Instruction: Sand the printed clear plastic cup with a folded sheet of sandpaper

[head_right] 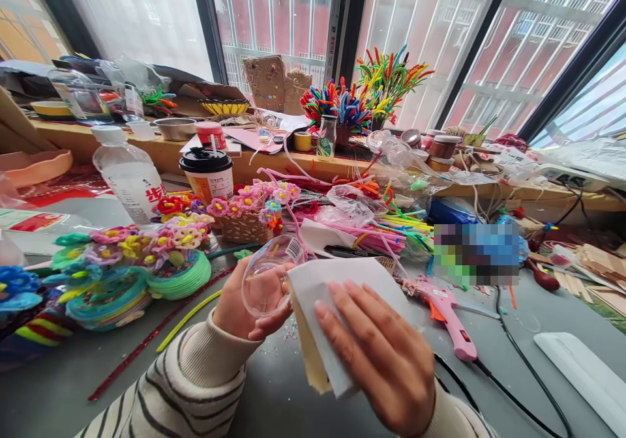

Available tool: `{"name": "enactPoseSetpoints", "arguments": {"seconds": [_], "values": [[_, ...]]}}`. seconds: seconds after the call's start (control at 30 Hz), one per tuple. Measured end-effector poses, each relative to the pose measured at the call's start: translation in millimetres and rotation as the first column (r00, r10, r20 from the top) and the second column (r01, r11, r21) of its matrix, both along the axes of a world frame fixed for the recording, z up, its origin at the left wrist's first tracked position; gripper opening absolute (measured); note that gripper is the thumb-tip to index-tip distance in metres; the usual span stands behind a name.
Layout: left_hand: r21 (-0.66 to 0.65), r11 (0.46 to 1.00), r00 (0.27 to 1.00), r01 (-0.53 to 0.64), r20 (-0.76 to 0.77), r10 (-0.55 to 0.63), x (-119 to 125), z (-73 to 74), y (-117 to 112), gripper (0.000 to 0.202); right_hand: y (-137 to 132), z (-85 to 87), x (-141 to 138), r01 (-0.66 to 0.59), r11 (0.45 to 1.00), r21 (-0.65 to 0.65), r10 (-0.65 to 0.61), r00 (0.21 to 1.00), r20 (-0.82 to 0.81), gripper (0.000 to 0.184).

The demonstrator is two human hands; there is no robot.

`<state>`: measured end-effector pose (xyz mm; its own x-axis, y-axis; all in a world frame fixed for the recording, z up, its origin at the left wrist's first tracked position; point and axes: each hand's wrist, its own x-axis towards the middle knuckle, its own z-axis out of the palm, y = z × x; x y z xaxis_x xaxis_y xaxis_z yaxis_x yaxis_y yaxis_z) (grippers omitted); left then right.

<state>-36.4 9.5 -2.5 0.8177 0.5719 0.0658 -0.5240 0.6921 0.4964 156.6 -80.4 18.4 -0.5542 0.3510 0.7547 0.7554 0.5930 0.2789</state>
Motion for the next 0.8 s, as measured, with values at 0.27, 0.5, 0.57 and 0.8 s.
{"name": "enactPoseSetpoints", "arguments": {"seconds": [0.27,0.5,0.57,0.8], "values": [[-0.017,1.0,1.0,0.007,-0.019,-0.008,-1.3,0.6,0.3,0.05,-2.7,1.4,0.3,0.03,0.999,-0.021,-0.029,1.0,0.009,0.036],[-0.025,1.0,0.999,0.008,-0.031,-0.009,-0.7,2.8,-2.3,0.048,-4.0,2.5,1.3,-0.012,0.999,-0.045,0.013,1.0,0.009,0.035],[-0.036,0.999,1.0,0.011,-0.027,-0.012,-0.6,2.2,-2.0,0.048,-4.3,2.9,1.2,-0.007,0.999,-0.033,0.007,1.0,0.006,0.035],[-0.035,0.999,0.999,0.008,-0.053,-0.01,-0.5,1.8,-0.2,0.049,-3.1,3.3,0.9,0.027,1.0,-0.006,-0.027,1.0,-0.002,0.035]]}}
